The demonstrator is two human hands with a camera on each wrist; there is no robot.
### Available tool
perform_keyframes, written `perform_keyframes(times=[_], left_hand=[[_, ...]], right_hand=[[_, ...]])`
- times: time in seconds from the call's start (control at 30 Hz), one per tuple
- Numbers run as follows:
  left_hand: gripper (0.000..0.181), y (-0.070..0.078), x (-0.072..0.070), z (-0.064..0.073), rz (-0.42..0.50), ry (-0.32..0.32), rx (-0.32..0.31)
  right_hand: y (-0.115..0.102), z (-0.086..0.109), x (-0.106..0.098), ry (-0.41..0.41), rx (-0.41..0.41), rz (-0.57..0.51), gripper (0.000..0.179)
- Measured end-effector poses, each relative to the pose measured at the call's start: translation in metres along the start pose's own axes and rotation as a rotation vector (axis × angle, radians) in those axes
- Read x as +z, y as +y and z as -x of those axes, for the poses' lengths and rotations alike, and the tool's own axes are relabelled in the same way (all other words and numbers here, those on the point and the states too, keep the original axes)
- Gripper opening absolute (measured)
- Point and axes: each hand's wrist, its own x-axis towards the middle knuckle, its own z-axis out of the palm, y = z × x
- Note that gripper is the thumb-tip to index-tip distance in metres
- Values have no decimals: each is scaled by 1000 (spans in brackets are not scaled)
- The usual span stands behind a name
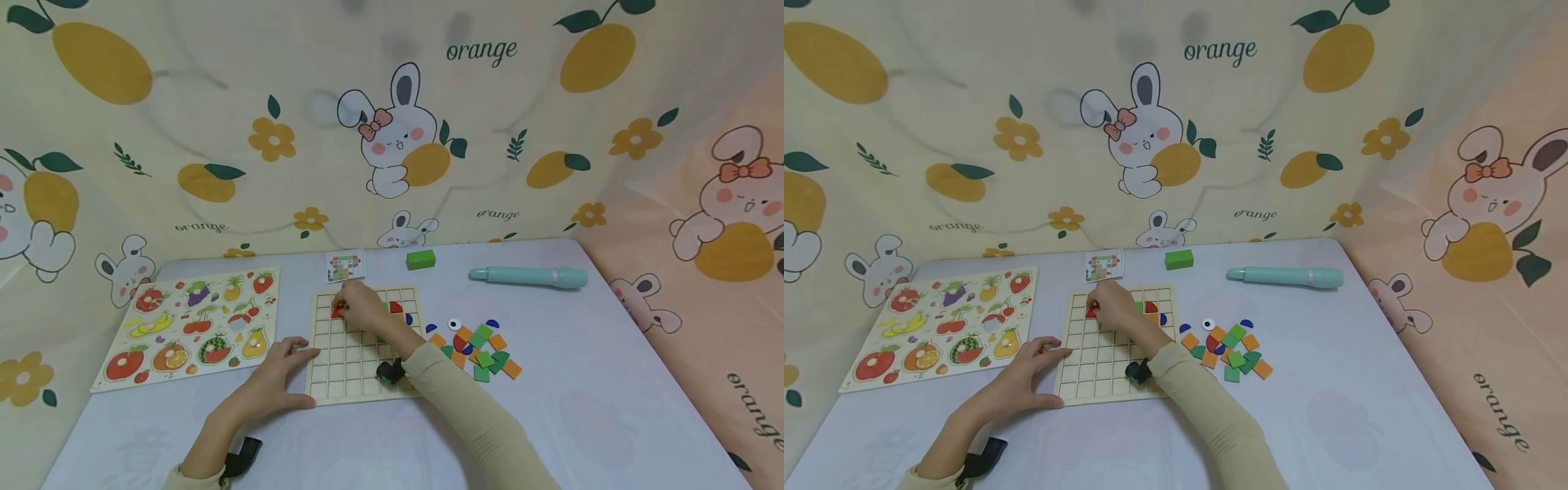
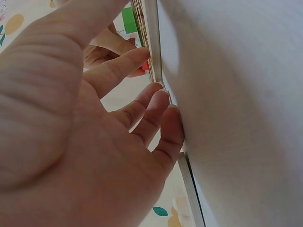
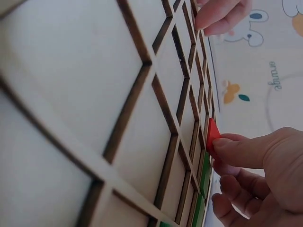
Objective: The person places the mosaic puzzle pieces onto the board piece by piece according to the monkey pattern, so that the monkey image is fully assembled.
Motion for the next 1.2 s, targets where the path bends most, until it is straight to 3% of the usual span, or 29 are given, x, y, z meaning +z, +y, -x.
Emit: perform_keyframes(times=[0.23,0.43,0.5,0.6,0.7,0.77,1.0,1.2], left_hand=[[86,1,0,0,9,-1,1],[86,0,0,1,12,2,-7],[86,0,0,2,13,2,-8],[86,-1,1,2,10,2,-6],[86,0,1,1,6,2,-11],[86,0,1,0,5,0,-17],[87,0,0,0,-3,2,-28],[87,1,1,0,1,-3,-36]], right_hand=[[-1,0,1,23,-7,61,14],[2,-1,2,-5,-4,29,12],[5,1,-1,0,-10,-24,11],[13,7,-14,47,-29,-203,12],[26,20,-34,113,-47,-400,15],[36,31,-48,138,-51,-468,17],[62,79,-86,141,0,-454,17],[83,127,-92,176,89,-457,18]])
